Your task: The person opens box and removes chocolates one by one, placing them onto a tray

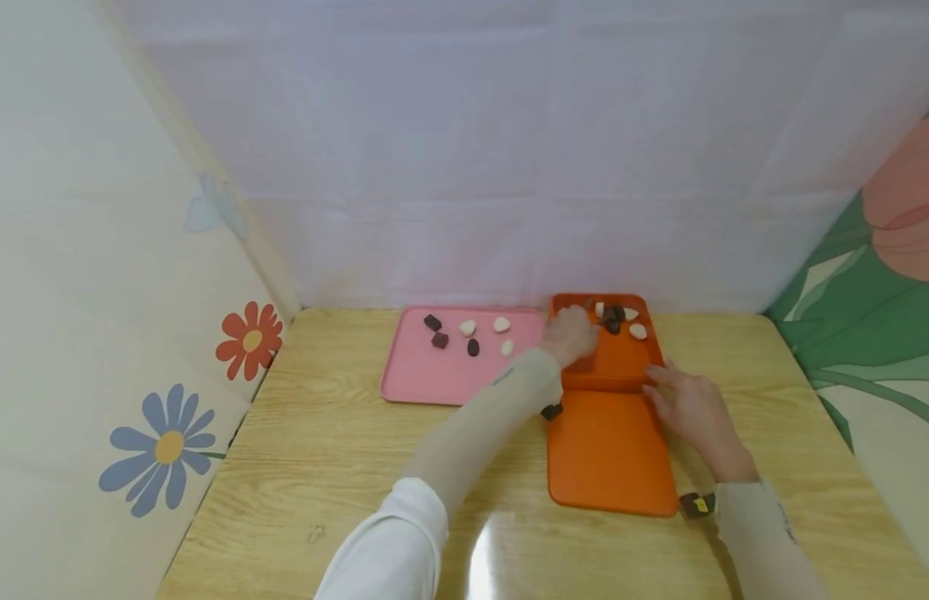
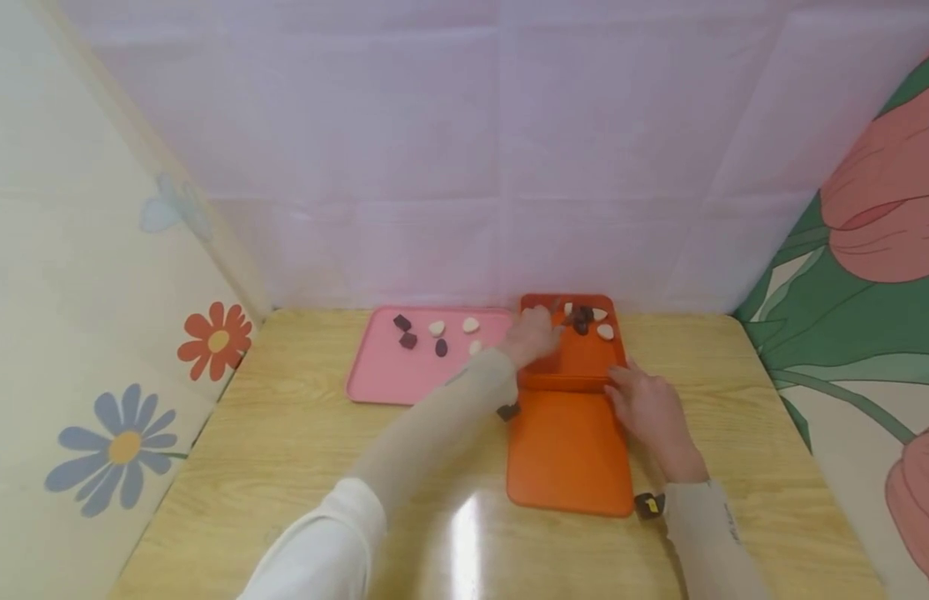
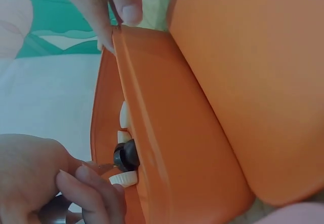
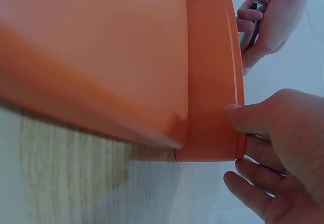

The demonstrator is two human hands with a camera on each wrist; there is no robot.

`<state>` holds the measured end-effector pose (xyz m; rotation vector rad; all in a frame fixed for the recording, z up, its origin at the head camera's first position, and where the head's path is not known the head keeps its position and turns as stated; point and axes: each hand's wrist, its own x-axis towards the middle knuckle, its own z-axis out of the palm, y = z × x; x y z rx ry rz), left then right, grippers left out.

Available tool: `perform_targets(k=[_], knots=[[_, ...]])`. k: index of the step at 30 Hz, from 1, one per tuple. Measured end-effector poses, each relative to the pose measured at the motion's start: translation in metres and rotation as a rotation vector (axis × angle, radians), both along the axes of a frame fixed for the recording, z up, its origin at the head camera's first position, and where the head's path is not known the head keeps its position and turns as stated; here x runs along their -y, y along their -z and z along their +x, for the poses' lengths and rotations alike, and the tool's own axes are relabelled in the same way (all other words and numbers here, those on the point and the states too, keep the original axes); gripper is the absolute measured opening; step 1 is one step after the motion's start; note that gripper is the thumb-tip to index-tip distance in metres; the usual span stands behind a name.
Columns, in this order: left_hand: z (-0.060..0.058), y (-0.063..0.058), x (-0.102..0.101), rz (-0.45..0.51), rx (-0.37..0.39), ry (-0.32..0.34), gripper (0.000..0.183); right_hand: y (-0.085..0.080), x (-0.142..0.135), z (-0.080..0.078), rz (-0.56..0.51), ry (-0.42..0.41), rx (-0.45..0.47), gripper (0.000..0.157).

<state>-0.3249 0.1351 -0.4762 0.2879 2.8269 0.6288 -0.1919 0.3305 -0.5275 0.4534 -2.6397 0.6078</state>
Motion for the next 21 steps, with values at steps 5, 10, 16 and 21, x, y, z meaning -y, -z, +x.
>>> perform_targets(k=[5, 10, 16, 21], knots=[[-0.006, 0.004, -0.005, 0.055, 0.077, -0.048, 0.035, -0.001, -0.001, -0.001, 0.012, 0.005, 0.017, 0.030], [-0.006, 0.005, -0.001, 0.113, 0.076, -0.056, 0.038, -0.004, 0.001, -0.002, 0.016, 0.015, 0.069, 0.032], [-0.008, 0.005, -0.004, 0.165, 0.119, -0.063, 0.046, -0.004, 0.001, -0.001, 0.025, 0.014, 0.031, 0.030], [-0.017, 0.014, -0.007, 0.213, 0.183, -0.074, 0.039, -0.003, 0.001, 0.000, 0.023, 0.012, 0.010, 0.029]])
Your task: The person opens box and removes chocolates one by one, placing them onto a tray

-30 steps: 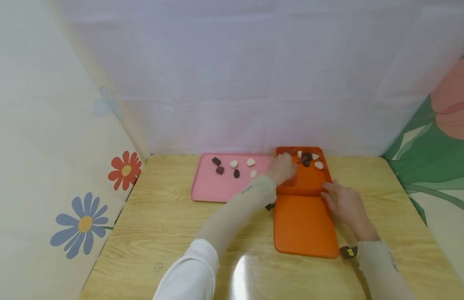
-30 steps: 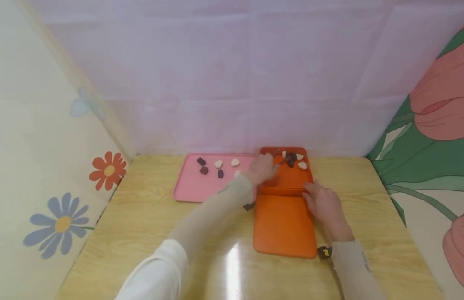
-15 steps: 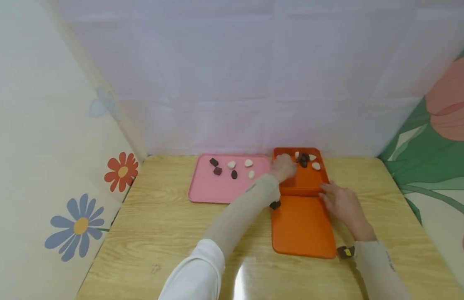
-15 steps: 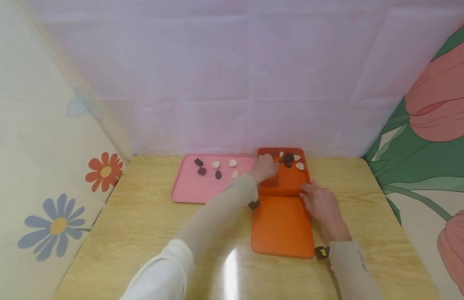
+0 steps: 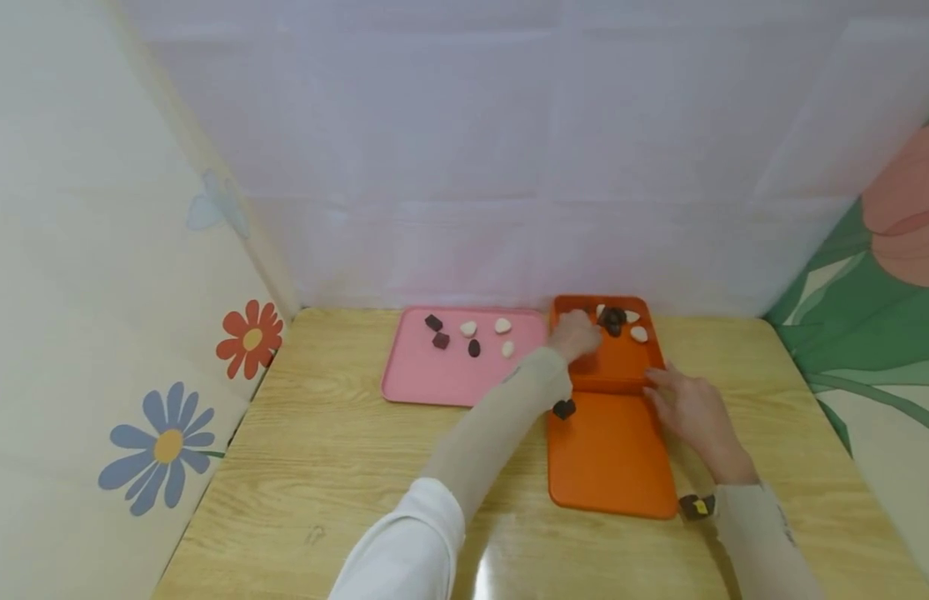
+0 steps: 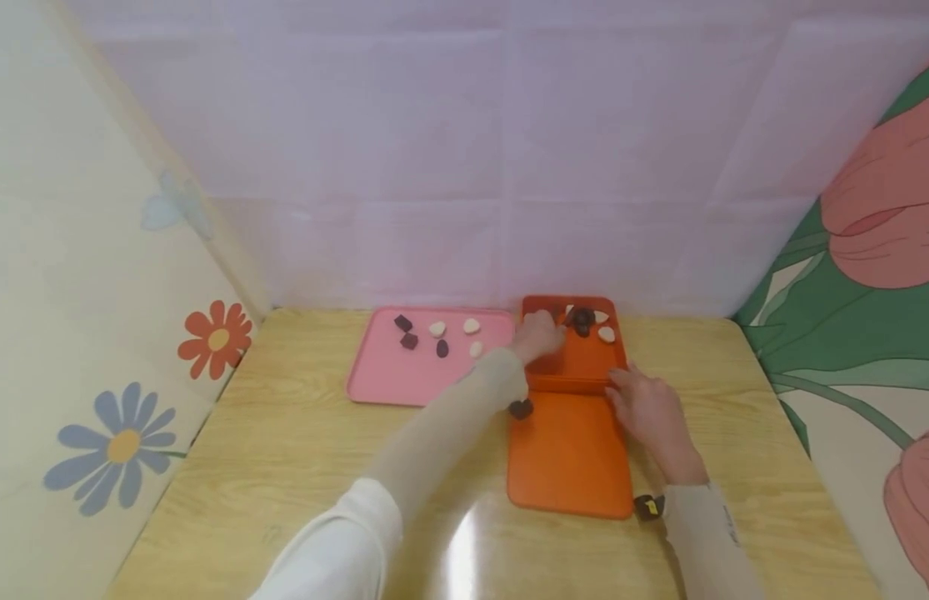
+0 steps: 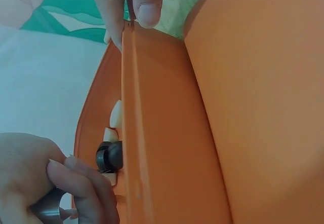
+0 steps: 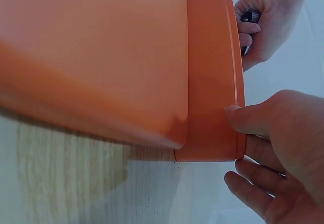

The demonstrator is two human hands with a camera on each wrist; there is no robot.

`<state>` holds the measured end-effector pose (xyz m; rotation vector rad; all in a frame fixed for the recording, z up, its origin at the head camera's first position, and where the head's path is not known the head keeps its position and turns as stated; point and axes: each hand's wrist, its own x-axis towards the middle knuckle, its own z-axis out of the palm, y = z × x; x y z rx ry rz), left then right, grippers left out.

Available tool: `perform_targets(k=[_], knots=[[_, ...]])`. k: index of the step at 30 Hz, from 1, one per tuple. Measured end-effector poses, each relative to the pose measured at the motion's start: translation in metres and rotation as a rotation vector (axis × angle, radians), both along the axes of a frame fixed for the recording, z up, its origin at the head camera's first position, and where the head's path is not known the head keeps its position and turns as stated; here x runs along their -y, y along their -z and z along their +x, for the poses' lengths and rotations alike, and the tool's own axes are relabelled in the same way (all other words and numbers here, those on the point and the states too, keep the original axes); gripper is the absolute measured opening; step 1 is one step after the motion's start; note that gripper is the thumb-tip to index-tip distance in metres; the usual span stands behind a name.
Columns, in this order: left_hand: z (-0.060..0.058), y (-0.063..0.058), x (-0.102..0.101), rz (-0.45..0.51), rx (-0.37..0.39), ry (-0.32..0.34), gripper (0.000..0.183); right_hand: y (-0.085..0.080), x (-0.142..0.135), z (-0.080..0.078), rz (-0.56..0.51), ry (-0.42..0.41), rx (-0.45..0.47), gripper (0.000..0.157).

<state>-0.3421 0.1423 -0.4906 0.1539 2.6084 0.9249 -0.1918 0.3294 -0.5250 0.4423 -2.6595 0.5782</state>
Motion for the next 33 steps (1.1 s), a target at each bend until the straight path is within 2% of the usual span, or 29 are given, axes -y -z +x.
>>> perform_targets(k=[3, 6, 7, 10, 16, 18, 22, 23, 26, 27, 29, 33], knots=[[-0.015, 0.022, -0.006, -0.007, -0.030, -0.025, 0.029, 0.000, 0.000, 0.000, 0.000, 0.007, 0.011, 0.029], [-0.015, 0.025, -0.007, 0.013, -0.014, -0.036, 0.025, 0.001, -0.001, 0.001, -0.008, 0.011, 0.033, 0.029], [-0.014, 0.025, -0.007, 0.020, -0.017, -0.039, 0.023, 0.001, -0.001, 0.001, -0.010, 0.011, 0.035, 0.029], [0.000, 0.008, -0.002, 0.062, 0.003, -0.036, 0.020, 0.003, -0.001, 0.001, -0.018, 0.007, 0.031, 0.029], [0.009, 0.003, -0.002, 0.033, -0.064, -0.046, 0.017, 0.002, -0.001, 0.000, -0.014, -0.001, 0.010, 0.027], [0.010, 0.003, -0.003, 0.024, -0.083, -0.041, 0.017, 0.001, -0.001, 0.000, -0.015, -0.003, 0.001, 0.027], [0.008, 0.001, -0.001, 0.053, -0.048, -0.018, 0.020, 0.000, 0.000, 0.000, -0.024, -0.013, -0.030, 0.025], [0.002, 0.009, -0.004, 0.041, -0.055, -0.022, 0.021, 0.001, -0.001, 0.000, -0.025, -0.016, -0.039, 0.025], [-0.007, 0.015, -0.004, 0.056, -0.028, -0.003, 0.022, 0.002, -0.001, 0.001, -0.031, -0.017, -0.042, 0.025], [-0.013, 0.022, -0.006, 0.045, -0.053, 0.001, 0.022, 0.003, -0.001, 0.001, -0.032, -0.017, -0.042, 0.025], [-0.014, 0.021, -0.005, 0.030, -0.066, 0.009, 0.023, 0.003, -0.002, 0.000, -0.031, -0.018, -0.044, 0.025], [-0.004, 0.003, 0.000, 0.000, -0.115, 0.014, 0.024, 0.002, -0.001, 0.000, -0.028, -0.020, -0.039, 0.025]])
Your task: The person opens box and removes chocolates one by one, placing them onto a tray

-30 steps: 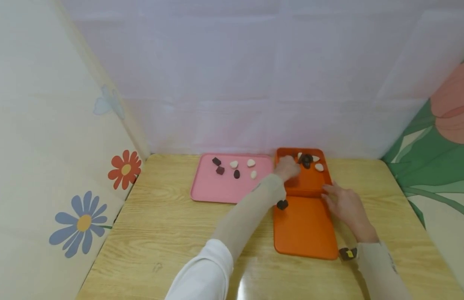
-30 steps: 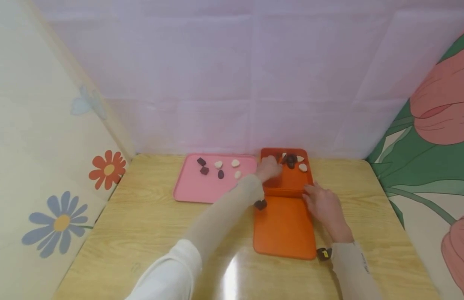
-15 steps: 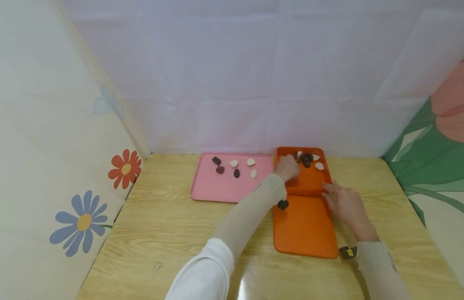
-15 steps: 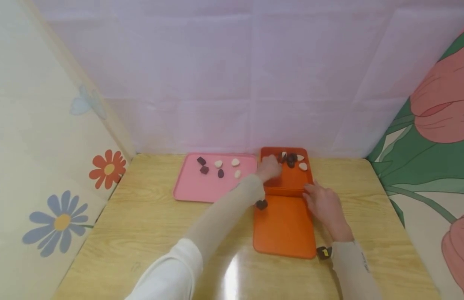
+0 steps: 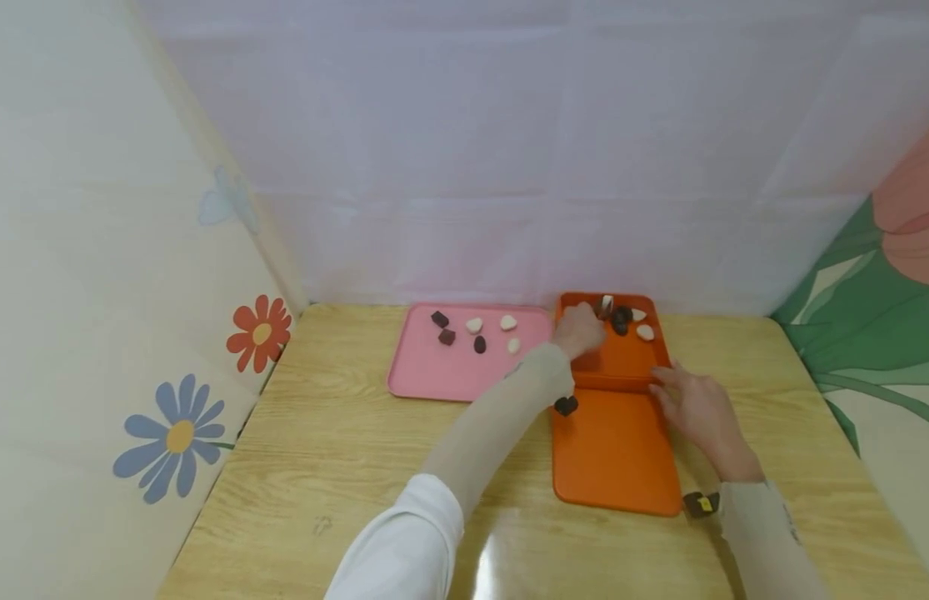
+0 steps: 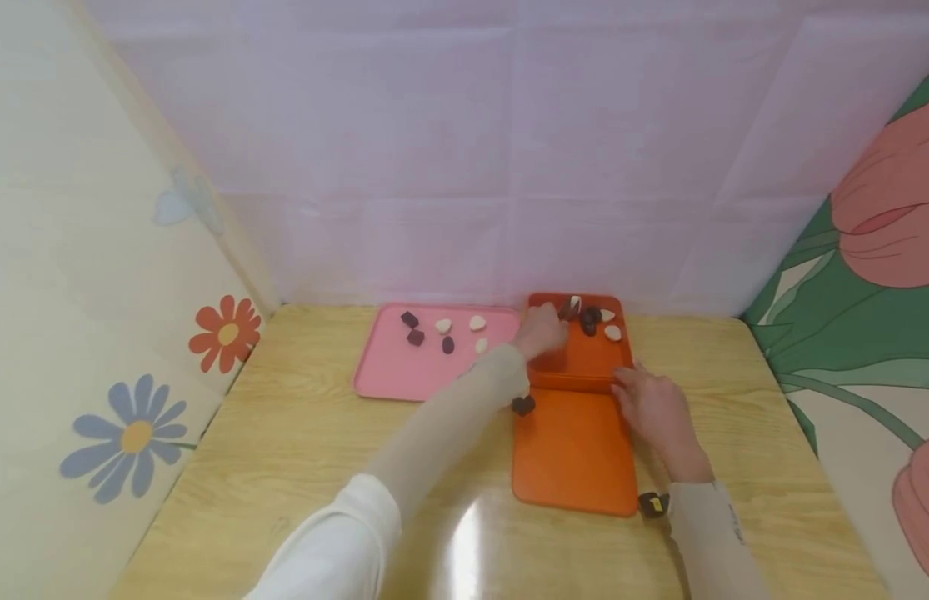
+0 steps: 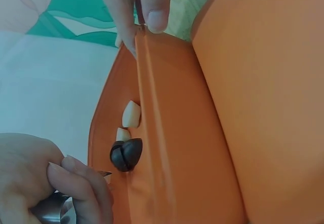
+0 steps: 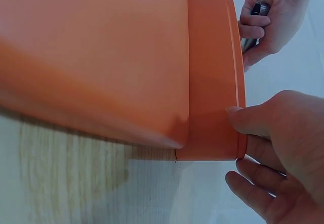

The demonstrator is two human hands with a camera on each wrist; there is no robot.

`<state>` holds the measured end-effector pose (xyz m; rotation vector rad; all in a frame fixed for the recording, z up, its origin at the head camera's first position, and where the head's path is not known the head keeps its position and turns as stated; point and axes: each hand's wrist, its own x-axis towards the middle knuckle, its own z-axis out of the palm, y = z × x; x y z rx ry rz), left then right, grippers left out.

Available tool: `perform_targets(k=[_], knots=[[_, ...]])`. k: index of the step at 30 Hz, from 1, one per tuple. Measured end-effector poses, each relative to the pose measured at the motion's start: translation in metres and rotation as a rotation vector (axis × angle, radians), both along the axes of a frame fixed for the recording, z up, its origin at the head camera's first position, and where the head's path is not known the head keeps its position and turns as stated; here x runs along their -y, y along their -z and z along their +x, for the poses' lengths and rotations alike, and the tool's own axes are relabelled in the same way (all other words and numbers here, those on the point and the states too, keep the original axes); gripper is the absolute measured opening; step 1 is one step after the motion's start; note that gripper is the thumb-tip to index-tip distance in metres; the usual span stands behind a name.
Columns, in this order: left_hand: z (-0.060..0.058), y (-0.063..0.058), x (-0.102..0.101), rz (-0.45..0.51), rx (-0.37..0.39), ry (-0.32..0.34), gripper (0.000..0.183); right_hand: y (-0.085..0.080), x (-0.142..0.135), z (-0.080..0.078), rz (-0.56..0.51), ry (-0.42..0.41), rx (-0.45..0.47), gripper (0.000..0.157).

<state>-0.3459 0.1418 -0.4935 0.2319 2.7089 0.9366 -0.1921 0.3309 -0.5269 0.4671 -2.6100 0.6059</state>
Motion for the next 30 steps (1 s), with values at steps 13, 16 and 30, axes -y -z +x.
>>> perform_targets(k=[13, 16, 30], knots=[[0.015, -0.026, 0.016, -0.094, -0.116, 0.002, 0.023, -0.001, 0.000, 0.001, 0.008, -0.006, -0.023, 0.026], [0.023, -0.038, 0.024, -0.036, -0.068, -0.001, 0.021, 0.000, 0.000, 0.001, 0.003, -0.004, -0.014, 0.025], [0.030, -0.045, 0.060, 0.139, 0.003, 0.004, 0.026, 0.002, -0.001, 0.002, -0.004, -0.022, -0.027, 0.026]])
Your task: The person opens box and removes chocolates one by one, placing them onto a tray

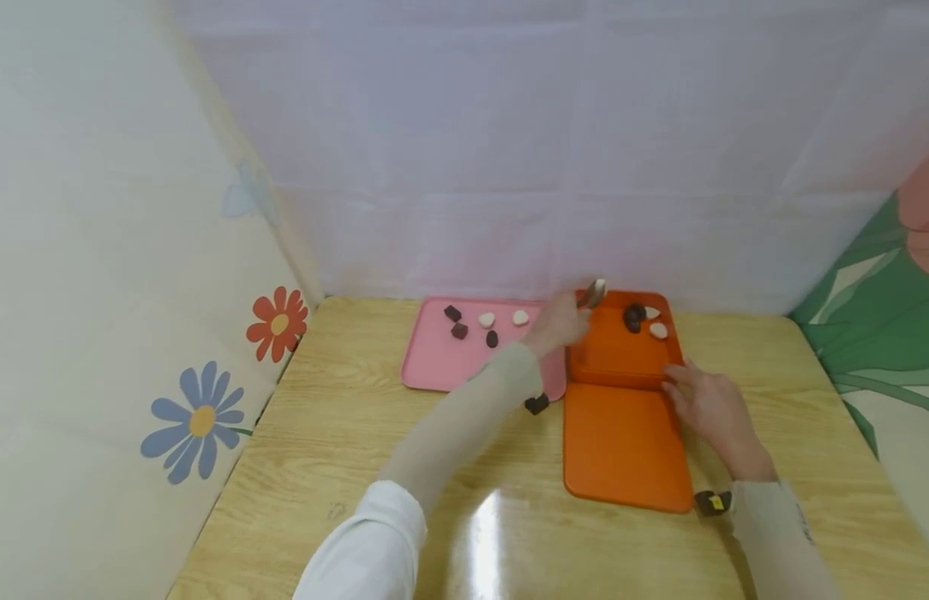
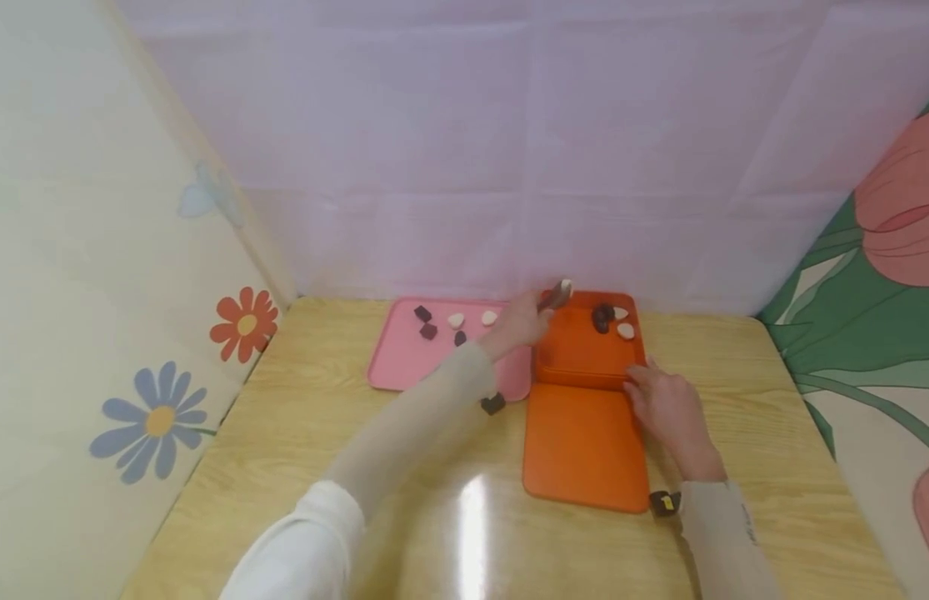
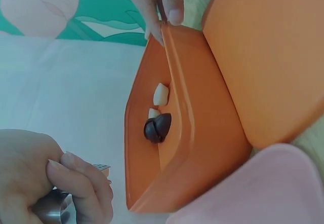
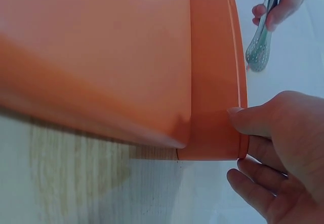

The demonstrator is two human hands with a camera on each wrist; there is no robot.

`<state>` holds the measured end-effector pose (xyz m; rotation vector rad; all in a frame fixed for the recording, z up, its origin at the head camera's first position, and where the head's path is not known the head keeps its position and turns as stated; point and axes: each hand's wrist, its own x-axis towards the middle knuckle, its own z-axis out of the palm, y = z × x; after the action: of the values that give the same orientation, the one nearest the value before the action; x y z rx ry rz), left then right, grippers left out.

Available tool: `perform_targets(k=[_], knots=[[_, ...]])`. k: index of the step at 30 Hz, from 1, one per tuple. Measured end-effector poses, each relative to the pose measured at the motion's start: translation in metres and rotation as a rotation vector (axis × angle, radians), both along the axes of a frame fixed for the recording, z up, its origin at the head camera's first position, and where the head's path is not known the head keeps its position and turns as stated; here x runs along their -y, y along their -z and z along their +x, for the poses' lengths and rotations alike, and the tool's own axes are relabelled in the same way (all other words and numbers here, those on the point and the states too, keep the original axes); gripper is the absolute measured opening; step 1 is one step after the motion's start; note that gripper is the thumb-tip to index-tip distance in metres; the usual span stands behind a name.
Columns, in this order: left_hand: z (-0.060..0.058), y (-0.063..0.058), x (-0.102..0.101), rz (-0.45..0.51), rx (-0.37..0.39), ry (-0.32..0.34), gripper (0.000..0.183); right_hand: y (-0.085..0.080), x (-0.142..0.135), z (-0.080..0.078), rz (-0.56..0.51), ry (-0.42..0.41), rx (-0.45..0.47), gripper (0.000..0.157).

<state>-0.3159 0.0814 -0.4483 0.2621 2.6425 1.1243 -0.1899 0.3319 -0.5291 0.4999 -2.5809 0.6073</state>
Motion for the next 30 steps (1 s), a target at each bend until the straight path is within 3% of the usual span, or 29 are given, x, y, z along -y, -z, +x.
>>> perform_targets(k=[8, 14, 20, 26, 30], knots=[[0.010, -0.004, 0.033, 0.030, -0.003, -0.034, 0.025, 0.001, 0.000, 0.002, -0.006, -0.003, 0.017, 0.026], [0.023, -0.009, 0.059, 0.039, -0.083, 0.003, 0.026, 0.000, -0.001, 0.002, 0.000, -0.006, -0.016, 0.025], [0.038, -0.005, 0.082, 0.043, -0.163, 0.017, 0.034, -0.002, 0.000, 0.001, -0.003, -0.016, -0.035, 0.026], [0.054, 0.002, 0.108, 0.033, -0.164, 0.028, 0.022, 0.000, 0.001, 0.001, -0.010, -0.023, -0.035, 0.030], [0.062, 0.008, 0.126, 0.038, -0.184, 0.026, 0.024, 0.001, 0.001, 0.000, -0.006, -0.036, -0.056, 0.032]])
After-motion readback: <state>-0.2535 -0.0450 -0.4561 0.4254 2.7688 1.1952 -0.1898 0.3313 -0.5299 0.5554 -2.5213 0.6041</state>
